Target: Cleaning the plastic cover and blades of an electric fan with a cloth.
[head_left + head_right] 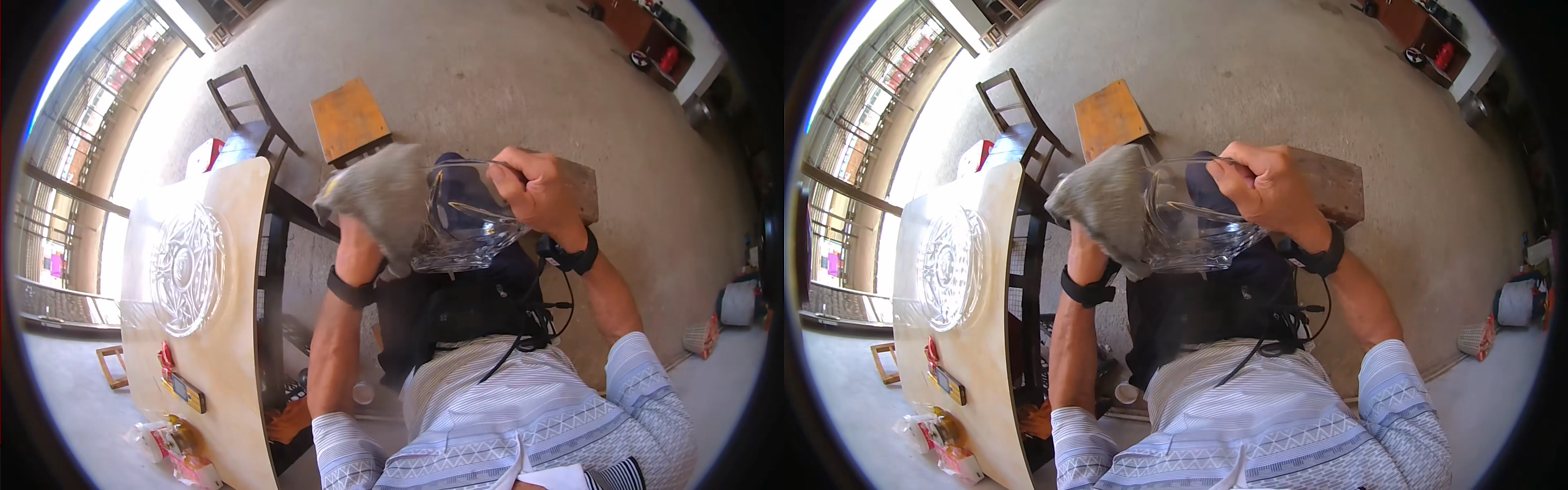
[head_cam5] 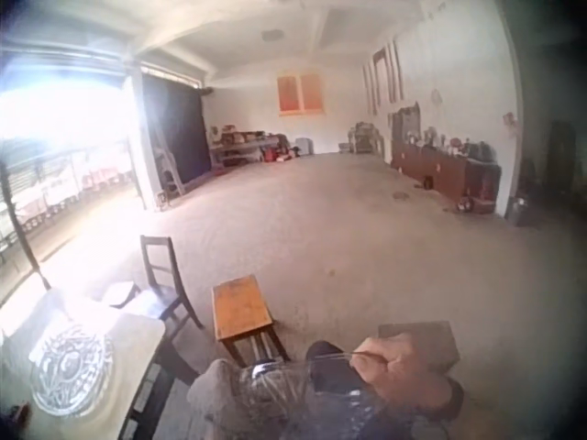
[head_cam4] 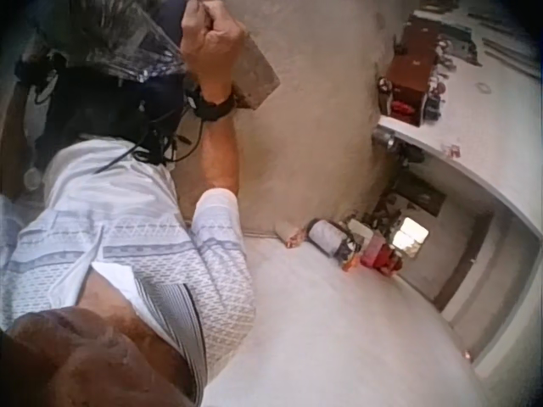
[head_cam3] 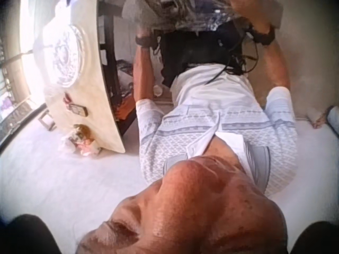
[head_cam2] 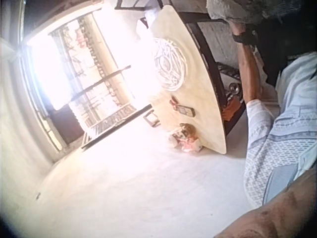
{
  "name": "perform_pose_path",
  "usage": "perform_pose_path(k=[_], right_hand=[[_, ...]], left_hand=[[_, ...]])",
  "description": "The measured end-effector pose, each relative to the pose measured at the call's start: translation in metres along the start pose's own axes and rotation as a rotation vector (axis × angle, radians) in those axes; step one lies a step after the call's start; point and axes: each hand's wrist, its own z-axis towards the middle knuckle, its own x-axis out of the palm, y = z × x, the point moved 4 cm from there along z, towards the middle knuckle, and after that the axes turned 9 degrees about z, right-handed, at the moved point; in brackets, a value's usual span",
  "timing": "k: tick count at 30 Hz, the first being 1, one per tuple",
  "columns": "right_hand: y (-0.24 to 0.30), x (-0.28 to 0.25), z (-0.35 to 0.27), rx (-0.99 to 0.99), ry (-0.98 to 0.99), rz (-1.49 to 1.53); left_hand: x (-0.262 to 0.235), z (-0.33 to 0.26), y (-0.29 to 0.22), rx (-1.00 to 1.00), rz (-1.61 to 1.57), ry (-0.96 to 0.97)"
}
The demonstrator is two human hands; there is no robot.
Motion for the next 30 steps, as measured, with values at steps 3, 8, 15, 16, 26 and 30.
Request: perform_pose_path(k=[3, 8, 15, 16, 26, 30], right_hand=[[-0.002, 0.000, 0.002, 0.017, -0.002, 0.012], [-0.005, 0.002, 0.005, 0.044, -0.026, 0.046], [-0.020, -0.004, 0.004, 0.061, -0.064, 0.139], [-0.019, -0.004, 0.004, 0.045, -0.077, 0.138], [-0.080, -0.028, -0.017, -0.125, -0.176, -0.155], [-0.148, -0.023, -0.046, 0.098, -0.310, 0.007]], left_hand=[[-0.017, 0.045, -0.078, 0.264, 0.306, -0.134], [-0.010, 0.040, -0.047, 0.230, 0.380, -0.170], [0.026, -0.066, 0.083, -0.052, 0.255, -0.215], [0.037, -0.080, 0.098, -0.127, 0.216, -0.209], [0.046, -0.065, 0.104, -0.219, 0.034, -0.285], [-0.002, 0.012, 0.046, 0.025, 0.070, -0.261]])
